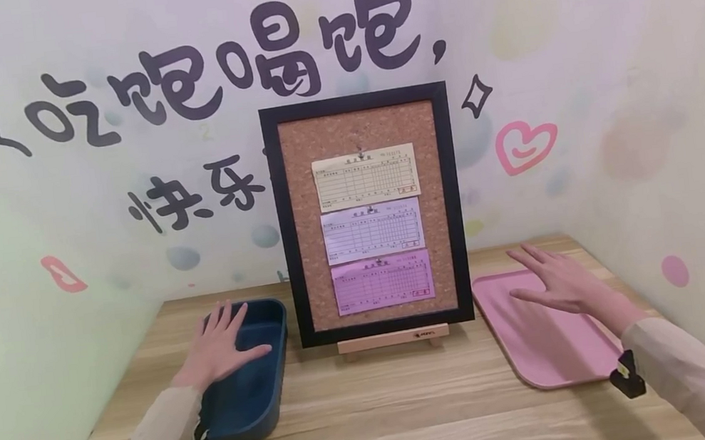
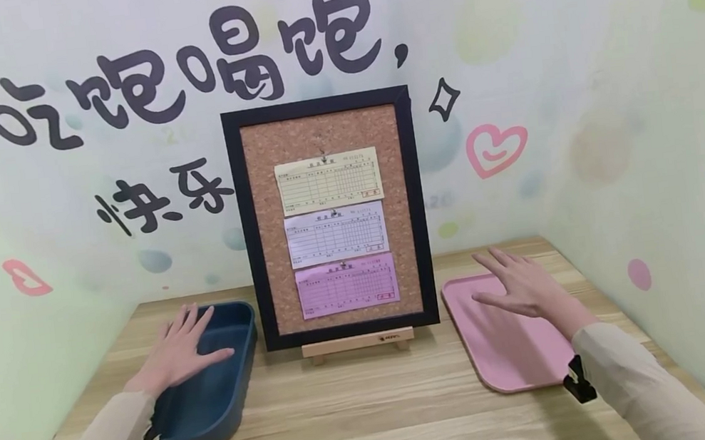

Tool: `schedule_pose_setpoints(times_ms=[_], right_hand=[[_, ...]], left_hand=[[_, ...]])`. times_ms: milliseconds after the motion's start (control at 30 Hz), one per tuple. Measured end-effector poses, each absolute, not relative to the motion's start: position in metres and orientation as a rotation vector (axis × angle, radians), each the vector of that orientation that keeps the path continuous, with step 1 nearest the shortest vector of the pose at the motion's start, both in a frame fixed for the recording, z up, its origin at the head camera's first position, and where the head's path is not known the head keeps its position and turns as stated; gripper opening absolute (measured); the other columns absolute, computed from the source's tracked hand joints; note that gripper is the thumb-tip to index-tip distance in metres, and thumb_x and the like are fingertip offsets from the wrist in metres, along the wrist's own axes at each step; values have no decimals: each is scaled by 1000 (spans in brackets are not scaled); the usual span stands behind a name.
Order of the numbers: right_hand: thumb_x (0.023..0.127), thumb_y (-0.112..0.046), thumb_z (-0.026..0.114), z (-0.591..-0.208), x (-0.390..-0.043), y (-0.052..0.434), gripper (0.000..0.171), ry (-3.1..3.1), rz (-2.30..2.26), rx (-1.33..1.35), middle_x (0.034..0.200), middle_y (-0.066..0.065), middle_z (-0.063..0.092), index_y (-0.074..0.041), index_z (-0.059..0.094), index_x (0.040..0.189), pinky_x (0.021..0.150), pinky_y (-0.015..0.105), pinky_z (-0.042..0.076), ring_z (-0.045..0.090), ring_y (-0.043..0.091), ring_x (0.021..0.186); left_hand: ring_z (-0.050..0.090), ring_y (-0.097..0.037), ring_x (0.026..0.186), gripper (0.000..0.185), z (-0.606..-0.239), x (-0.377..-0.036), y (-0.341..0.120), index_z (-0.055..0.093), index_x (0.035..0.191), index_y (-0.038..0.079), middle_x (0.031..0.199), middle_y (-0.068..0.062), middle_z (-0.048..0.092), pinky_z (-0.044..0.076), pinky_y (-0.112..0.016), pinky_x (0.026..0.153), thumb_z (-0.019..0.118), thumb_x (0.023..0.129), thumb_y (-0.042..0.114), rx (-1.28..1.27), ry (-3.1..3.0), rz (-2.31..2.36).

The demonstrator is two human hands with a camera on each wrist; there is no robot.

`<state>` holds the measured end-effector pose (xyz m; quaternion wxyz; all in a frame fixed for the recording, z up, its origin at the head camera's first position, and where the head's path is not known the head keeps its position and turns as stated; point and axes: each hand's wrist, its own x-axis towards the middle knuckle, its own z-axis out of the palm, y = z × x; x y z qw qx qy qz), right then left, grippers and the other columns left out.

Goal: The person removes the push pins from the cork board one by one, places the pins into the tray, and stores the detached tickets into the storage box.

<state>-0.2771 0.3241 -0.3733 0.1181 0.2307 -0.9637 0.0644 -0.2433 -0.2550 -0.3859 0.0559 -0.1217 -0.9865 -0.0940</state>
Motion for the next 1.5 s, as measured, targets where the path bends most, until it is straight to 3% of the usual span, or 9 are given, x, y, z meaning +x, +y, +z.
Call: schedule_pose_setpoints(times_ms=[433, 733, 933, 1167, 1500], right_hand=[[82, -44, 60, -364, -279, 323, 74, -2755, 267, 718, 136, 29, 33, -4, 32, 138, 88, 65, 34, 39, 50, 116], [77, -30, 70, -339, -285, 312, 75, -2666, 235, 720, 129, 27, 42, 0, 34, 135, 83, 59, 43, 50, 45, 105], [74, -23, 73, -321, -287, 297, 78, -2664, 394, 671, 129, 24, 43, -3, 32, 138, 86, 58, 42, 46, 41, 112], [75, -17, 73, -301, -288, 280, 75, -2565, 522, 722, 124, 24, 47, -1, 33, 136, 79, 56, 46, 52, 39, 103], [74, -14, 74, -267, -292, 254, 69, -2429, 600, 771, 110, 18, 55, -2, 39, 132, 77, 48, 49, 55, 31, 95]], left_hand=[[16, -47, 130, 93, -383, -246, -254, 28, 139, -3, 143, -31, 19, 15, -62, 103, 53, 77, 62, -368, -2971, -349], [23, -46, 128, 93, -365, -250, -241, 21, 142, -1, 146, -26, 16, 24, -60, 102, 54, 80, 59, -381, -2915, -516], [25, -40, 130, 82, -348, -255, -224, 27, 140, -2, 144, -24, 24, 24, -55, 104, 60, 82, 47, -440, -2789, -646], [36, -35, 124, 68, -329, -260, -199, 37, 134, -1, 136, -21, 39, 30, -51, 102, 67, 81, 29, -480, -2560, -768], [50, -30, 106, 59, -310, -270, -165, 45, 127, -1, 119, -19, 52, 47, -44, 85, 71, 78, 20, -475, -2379, -799]])
